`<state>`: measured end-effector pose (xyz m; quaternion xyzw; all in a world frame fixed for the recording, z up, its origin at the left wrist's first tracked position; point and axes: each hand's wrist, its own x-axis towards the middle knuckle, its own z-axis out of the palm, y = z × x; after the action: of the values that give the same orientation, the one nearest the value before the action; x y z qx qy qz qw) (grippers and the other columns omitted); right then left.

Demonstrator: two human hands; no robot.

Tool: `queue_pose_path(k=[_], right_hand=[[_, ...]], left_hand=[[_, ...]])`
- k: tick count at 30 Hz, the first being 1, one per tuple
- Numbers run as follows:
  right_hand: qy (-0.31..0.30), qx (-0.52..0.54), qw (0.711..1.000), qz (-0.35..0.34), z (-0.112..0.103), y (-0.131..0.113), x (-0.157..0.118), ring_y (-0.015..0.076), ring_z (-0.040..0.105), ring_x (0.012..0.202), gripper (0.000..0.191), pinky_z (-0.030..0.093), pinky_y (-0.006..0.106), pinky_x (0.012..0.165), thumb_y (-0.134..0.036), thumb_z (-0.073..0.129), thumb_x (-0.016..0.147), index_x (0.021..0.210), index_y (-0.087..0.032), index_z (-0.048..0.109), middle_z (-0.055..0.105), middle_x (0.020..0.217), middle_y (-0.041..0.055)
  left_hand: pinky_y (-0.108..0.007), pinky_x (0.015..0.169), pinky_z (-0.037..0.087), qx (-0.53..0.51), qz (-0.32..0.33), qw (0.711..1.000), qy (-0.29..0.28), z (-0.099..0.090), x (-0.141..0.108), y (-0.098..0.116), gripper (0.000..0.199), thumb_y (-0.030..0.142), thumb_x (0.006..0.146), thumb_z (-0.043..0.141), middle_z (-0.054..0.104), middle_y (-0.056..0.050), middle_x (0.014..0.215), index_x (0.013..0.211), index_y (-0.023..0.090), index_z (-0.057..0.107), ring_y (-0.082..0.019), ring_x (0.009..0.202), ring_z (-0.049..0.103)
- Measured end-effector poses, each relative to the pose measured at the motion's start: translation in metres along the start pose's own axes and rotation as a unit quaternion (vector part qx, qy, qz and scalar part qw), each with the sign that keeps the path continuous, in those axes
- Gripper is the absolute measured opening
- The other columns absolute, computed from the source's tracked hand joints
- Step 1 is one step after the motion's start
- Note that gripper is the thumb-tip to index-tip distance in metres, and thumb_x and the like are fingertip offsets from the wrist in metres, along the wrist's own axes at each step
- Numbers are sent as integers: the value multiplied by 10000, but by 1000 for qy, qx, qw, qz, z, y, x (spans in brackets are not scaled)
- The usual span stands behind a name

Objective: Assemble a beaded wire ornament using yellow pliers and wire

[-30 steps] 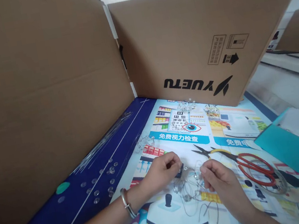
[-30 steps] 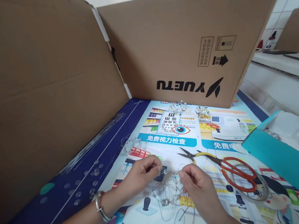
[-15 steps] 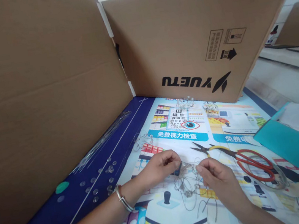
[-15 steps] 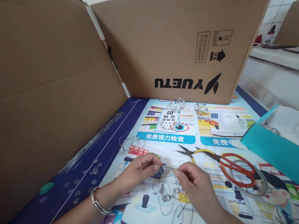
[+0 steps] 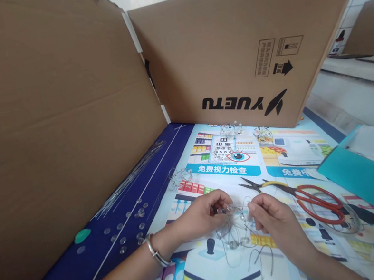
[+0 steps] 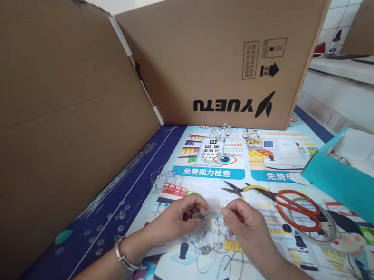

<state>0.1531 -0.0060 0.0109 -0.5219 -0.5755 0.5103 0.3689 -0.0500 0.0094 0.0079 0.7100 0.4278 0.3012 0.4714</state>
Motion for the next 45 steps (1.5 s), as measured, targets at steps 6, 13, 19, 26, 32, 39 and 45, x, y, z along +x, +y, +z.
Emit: queue_pose_path(k=[6, 13, 19, 26, 32, 39, 45], right_hand=[[11, 21, 1000, -9, -1, 5, 1, 93, 408, 495, 286, 332, 209, 482, -465, 493, 825, 726, -196, 510, 480, 514, -48], [9, 16, 1000, -15, -1, 0, -2, 88, 441, 500, 275, 355, 204, 477, -451, 506, 818, 727, -192, 519, 500, 562, -42], [-11, 23, 1000, -13, 3, 2, -4, 105, 494, 577, 226, 435, 227, 534, -403, 568, 774, 881, -204, 557, 543, 706, -21], [-23, -33, 995, -87, 5, 1, -6, 152, 572, 767, 167, 464, 256, 661, -307, 544, 799, 932, -213, 581, 616, 876, 28], [-52, -74, 989, -118, 5, -2, -8, 150, 573, 762, 166, 472, 248, 639, -256, 516, 807, 952, -227, 592, 617, 918, 29], [-5, -108, 990, -87, 4, 2, -5, 140, 563, 689, 214, 475, 243, 570, -258, 535, 770, 978, -226, 570, 590, 894, 32], [-26, -205, 963, -176, 8, 3, -8, 187, 535, 878, 309, 492, 276, 665, -192, 580, 704, 1008, -249, 564, 545, 1053, 53]], left_hand=[[-200, 546, 347, 81, -7, 996, 25, 6, -1, 3, 192, 95, 710, 517, 517, 27, 726, 883, 167, 555, -90, 605, 438], [-190, 523, 347, 68, 6, 998, 10, 5, -4, 7, 132, 136, 743, 513, 507, 33, 681, 866, 168, 549, -92, 585, 447], [-200, 513, 337, 168, 4, 985, 27, 4, -6, 6, 210, 157, 748, 530, 538, 34, 658, 951, 202, 560, -105, 551, 471], [-254, 694, 411, 200, 107, 973, 49, 4, -7, 11, 205, 155, 758, 562, 562, -38, 868, 956, 191, 602, -157, 780, 523], [-255, 706, 419, 146, 128, 980, 43, 6, -5, 7, 126, 139, 825, 516, 575, -36, 807, 842, 182, 634, -149, 780, 538], [-248, 681, 405, 103, 102, 986, 77, 6, -4, 5, 89, 185, 835, 528, 561, -20, 777, 787, 166, 600, -135, 731, 527], [-236, 652, 392, 96, 97, 987, 90, 8, -4, 4, 103, 155, 840, 496, 540, -8, 750, 785, 158, 583, -125, 702, 508]])
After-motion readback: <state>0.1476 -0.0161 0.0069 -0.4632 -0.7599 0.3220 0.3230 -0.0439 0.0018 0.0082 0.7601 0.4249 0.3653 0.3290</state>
